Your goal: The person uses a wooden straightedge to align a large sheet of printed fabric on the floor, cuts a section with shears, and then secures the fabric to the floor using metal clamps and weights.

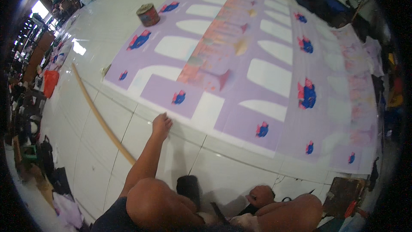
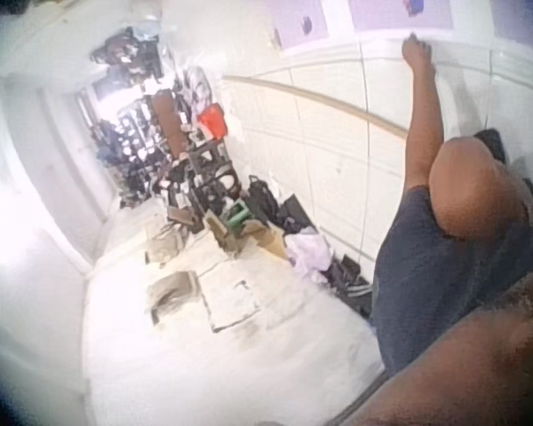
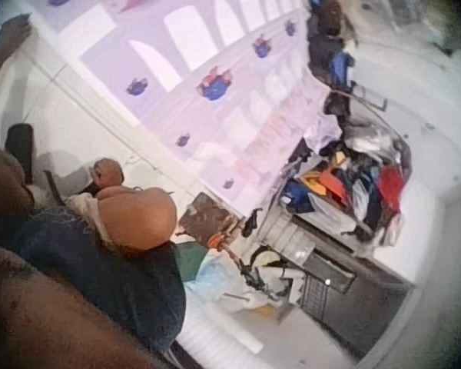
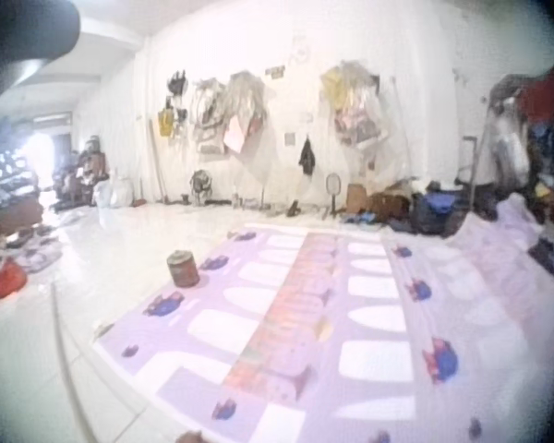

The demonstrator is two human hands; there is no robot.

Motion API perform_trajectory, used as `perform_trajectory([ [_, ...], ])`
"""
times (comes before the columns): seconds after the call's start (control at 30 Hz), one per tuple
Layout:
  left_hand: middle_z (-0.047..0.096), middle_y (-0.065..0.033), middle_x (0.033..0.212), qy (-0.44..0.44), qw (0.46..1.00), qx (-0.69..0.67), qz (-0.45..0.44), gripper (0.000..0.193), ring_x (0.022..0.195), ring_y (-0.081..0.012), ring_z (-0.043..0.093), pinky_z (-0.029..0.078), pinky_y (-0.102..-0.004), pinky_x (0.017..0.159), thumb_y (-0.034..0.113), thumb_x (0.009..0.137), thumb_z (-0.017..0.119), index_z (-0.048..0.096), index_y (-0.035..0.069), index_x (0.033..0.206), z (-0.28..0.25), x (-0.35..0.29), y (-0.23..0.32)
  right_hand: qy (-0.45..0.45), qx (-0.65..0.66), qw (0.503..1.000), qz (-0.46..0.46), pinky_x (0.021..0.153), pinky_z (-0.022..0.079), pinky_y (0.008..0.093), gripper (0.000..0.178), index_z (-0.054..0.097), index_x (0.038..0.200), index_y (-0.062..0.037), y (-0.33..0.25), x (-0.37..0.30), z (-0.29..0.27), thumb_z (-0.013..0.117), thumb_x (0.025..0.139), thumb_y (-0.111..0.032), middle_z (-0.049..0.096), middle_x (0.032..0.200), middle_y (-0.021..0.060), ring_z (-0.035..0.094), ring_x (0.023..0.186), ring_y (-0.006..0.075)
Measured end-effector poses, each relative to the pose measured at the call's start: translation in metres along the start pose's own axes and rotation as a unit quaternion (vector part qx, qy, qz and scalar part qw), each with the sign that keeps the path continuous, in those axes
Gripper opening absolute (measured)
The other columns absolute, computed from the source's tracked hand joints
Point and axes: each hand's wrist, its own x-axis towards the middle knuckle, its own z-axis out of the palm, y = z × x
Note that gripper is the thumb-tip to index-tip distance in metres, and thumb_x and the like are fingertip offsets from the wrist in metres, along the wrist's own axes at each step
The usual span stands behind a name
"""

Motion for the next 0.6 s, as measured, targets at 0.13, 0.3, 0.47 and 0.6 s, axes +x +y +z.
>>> perform_trajectory([
  [0.13,0.054,-0.0124,0.11,0.058,0.983,0.157,0.07,0.057,0.083,-0.0178,0.059,0.049,-0.0312,0.066,0.02,0.091,0.064,0.042,0.001,0.139,0.01,-0.027,0.007,-0.114,-0.041,0.99,-0.075,0.059,0.049,0.0448,0.023,0.066,0.072,-0.0117,0.013,-0.005,-0.005,0.072,0.081,-0.032,0.062,0.068,0.0098,0.062,0.065,0.0312],
  [0.3,0.06,-0.0061,0.092,-0.106,0.91,0.342,0.211,0.035,0.08,-0.0145,0.059,0.048,-0.0291,0.072,0.021,0.091,0.067,0.06,-0.001,0.118,0.061,-0.042,0.045,-0.077,-0.05,0.996,-0.021,0.058,0.05,0.0426,0.027,0.063,0.069,-0.0119,-0.007,0.015,-0.005,0.069,0.086,-0.031,0.058,0.065,0.0088,0.061,0.064,0.0298],
  [0.47,0.066,-0.0136,0.103,-0.324,0.652,0.628,0.275,0.043,0.094,-0.0257,0.066,0.052,-0.0361,0.081,0.026,0.088,0.07,0.059,0.004,0.123,0.163,-0.07,0.083,0.083,-0.002,0.996,-0.041,0.061,0.051,0.0416,0.023,0.066,0.074,-0.0107,-0.004,0.024,-0.017,0.071,0.086,-0.029,0.062,0.07,0.0086,0.062,0.068,0.0291],
  [0.6,0.064,-0.0173,0.118,-0.467,0.363,0.749,0.299,0.05,0.108,-0.0332,0.063,0.051,-0.0432,0.093,0.032,0.086,0.072,0.058,0.009,0.128,0.232,-0.097,0.061,0.129,0.07,0.989,0.03,0.065,0.053,0.0413,0.023,0.067,0.079,-0.0094,-0.007,0.033,0.005,0.068,0.089,-0.03,0.065,0.075,0.0089,0.065,0.074,0.0292],
])
